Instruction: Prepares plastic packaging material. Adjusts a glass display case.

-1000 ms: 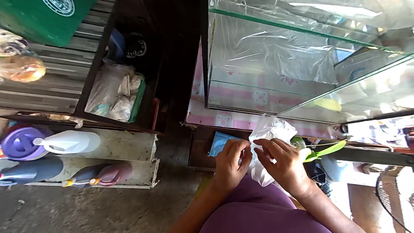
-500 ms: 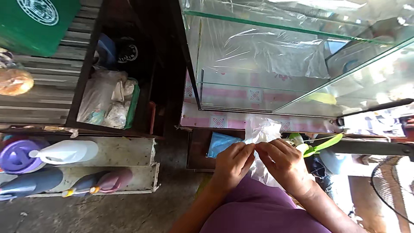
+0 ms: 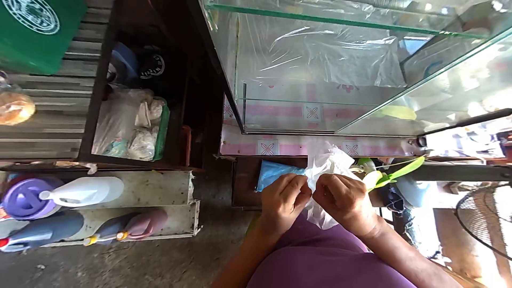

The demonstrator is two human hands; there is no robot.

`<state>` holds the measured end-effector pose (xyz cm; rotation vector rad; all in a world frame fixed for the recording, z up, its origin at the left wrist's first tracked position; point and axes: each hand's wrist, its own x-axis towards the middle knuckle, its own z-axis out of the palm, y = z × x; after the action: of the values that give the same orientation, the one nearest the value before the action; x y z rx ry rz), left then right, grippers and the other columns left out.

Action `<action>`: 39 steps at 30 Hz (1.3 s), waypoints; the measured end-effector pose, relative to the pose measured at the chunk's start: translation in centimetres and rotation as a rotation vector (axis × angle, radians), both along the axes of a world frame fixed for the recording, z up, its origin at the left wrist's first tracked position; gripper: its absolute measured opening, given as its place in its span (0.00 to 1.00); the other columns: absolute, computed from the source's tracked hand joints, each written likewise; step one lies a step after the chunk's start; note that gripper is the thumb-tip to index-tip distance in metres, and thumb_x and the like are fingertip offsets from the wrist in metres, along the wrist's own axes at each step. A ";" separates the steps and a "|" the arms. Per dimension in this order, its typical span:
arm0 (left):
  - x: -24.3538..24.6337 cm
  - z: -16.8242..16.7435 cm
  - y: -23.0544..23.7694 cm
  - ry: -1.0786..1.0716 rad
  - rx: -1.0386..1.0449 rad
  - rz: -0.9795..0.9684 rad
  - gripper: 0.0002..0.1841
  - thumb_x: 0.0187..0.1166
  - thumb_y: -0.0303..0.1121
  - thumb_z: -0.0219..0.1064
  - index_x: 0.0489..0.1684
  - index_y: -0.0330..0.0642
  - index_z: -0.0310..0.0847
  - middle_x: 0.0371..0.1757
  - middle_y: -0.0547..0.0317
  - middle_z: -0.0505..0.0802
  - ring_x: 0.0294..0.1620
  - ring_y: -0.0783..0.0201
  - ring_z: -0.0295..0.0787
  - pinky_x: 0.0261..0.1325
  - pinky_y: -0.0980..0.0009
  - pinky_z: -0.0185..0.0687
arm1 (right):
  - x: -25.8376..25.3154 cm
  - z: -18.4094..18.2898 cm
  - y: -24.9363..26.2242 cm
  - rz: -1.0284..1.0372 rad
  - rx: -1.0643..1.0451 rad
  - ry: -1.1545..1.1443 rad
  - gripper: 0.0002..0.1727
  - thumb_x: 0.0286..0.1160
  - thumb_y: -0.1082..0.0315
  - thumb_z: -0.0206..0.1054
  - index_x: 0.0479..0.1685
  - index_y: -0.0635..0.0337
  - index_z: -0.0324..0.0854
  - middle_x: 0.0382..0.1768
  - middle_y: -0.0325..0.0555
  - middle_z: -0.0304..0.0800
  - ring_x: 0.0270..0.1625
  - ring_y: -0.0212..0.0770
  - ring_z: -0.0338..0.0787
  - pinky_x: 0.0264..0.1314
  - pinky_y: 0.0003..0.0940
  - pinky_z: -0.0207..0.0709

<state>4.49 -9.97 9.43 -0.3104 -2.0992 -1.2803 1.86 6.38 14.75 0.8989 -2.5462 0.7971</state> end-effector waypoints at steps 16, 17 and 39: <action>-0.1 -1.0 -3.4 -0.563 1.113 0.074 0.09 0.91 0.26 0.48 0.54 0.38 0.75 0.44 0.59 0.94 0.42 0.65 0.95 0.45 0.67 0.94 | -1.3 1.0 2.3 -0.233 -0.471 -0.327 0.07 0.80 0.72 0.64 0.42 0.69 0.84 0.26 0.31 0.84 0.26 0.14 0.80 0.28 0.10 0.76; -0.2 -0.9 -3.7 -0.612 1.230 0.055 0.11 0.92 0.28 0.44 0.54 0.39 0.74 0.44 0.58 0.94 0.43 0.63 0.95 0.49 0.64 0.93 | -1.3 1.0 2.3 -0.233 -0.500 -0.337 0.06 0.81 0.73 0.63 0.44 0.68 0.82 0.30 0.31 0.86 0.30 0.15 0.83 0.33 0.11 0.79; -0.2 -0.7 -7.2 -0.382 0.658 -0.054 0.11 0.89 0.32 0.57 0.45 0.45 0.87 0.45 0.74 0.92 0.50 0.76 0.88 0.58 0.73 0.85 | -3.0 3.7 5.7 -0.243 -1.090 -0.572 0.15 0.93 0.69 0.42 0.46 0.50 0.76 0.34 0.32 0.93 0.34 0.29 0.92 0.38 0.24 0.89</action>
<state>4.25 -17.21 8.72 0.1825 -1.8217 -2.0972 -1.16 12.12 18.42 -0.0114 -1.9662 2.2272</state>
